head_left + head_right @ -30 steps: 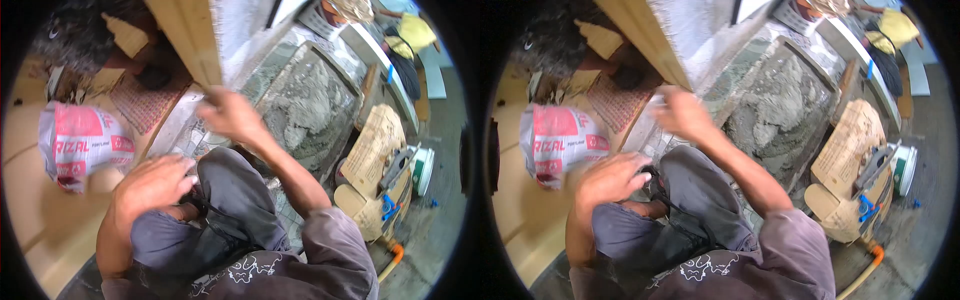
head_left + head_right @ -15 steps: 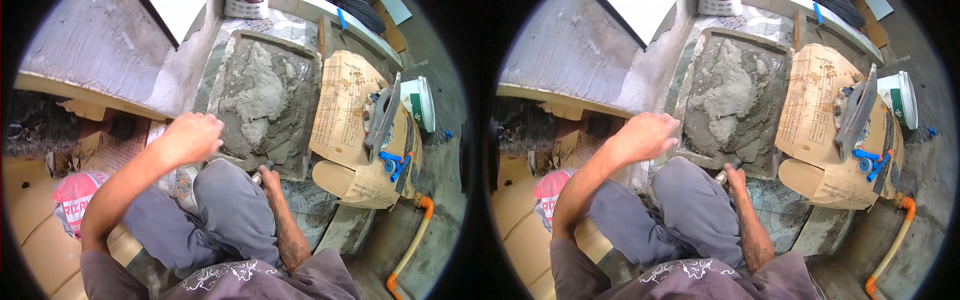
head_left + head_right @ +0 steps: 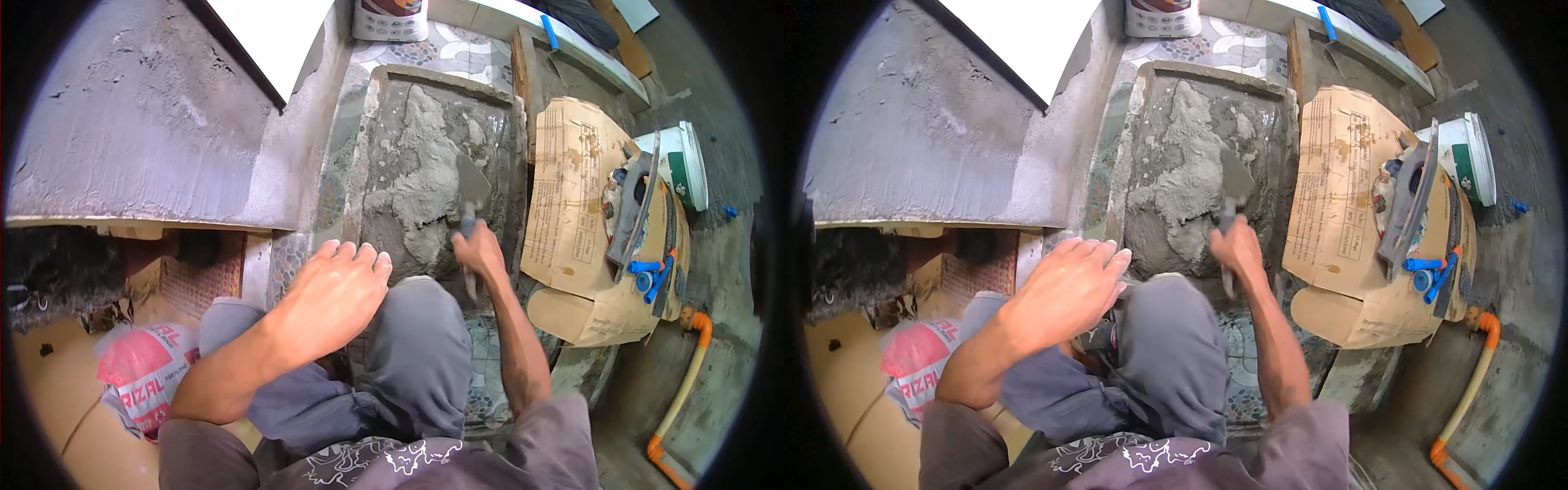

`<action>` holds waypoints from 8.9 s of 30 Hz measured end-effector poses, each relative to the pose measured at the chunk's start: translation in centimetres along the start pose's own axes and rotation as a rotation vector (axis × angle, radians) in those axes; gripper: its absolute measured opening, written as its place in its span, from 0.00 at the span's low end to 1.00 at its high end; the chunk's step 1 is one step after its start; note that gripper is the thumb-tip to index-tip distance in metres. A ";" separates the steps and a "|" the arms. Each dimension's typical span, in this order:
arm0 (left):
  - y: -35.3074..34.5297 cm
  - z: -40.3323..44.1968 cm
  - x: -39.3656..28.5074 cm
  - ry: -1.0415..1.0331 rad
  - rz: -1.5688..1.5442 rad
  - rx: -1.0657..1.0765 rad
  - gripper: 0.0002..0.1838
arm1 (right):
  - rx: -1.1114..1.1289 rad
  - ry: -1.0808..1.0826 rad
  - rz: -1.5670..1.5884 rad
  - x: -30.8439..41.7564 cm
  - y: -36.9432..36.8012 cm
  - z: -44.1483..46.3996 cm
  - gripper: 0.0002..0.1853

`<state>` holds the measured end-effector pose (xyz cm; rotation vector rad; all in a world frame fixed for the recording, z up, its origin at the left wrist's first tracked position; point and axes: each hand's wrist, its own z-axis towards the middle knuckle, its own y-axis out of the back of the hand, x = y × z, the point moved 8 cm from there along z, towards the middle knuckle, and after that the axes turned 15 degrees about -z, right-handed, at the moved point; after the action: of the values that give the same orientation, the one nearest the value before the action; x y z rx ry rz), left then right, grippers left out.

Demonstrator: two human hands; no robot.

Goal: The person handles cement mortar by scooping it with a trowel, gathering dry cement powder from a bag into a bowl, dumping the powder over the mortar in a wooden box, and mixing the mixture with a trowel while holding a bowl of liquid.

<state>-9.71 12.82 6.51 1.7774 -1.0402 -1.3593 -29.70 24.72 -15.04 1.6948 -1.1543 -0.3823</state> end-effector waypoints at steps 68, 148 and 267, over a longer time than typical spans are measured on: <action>-12.7 2.9 -4.2 -0.719 0.086 0.542 0.15 | 0.030 0.034 -0.593 -2.0 1.7 -2.7 0.10; -11.2 3.7 -4.6 -0.639 0.018 0.683 0.18 | 0.208 -0.551 0.111 -4.3 -7.7 -3.5 0.30; -2.5 -0.6 -0.1 -0.226 0.035 0.166 0.23 | -0.147 0.551 -0.879 0.2 4.7 25.6 0.22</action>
<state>-8.69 14.07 4.57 1.7411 -1.3332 -1.5165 -50.01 10.17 -22.29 1.9330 0.0575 -0.4681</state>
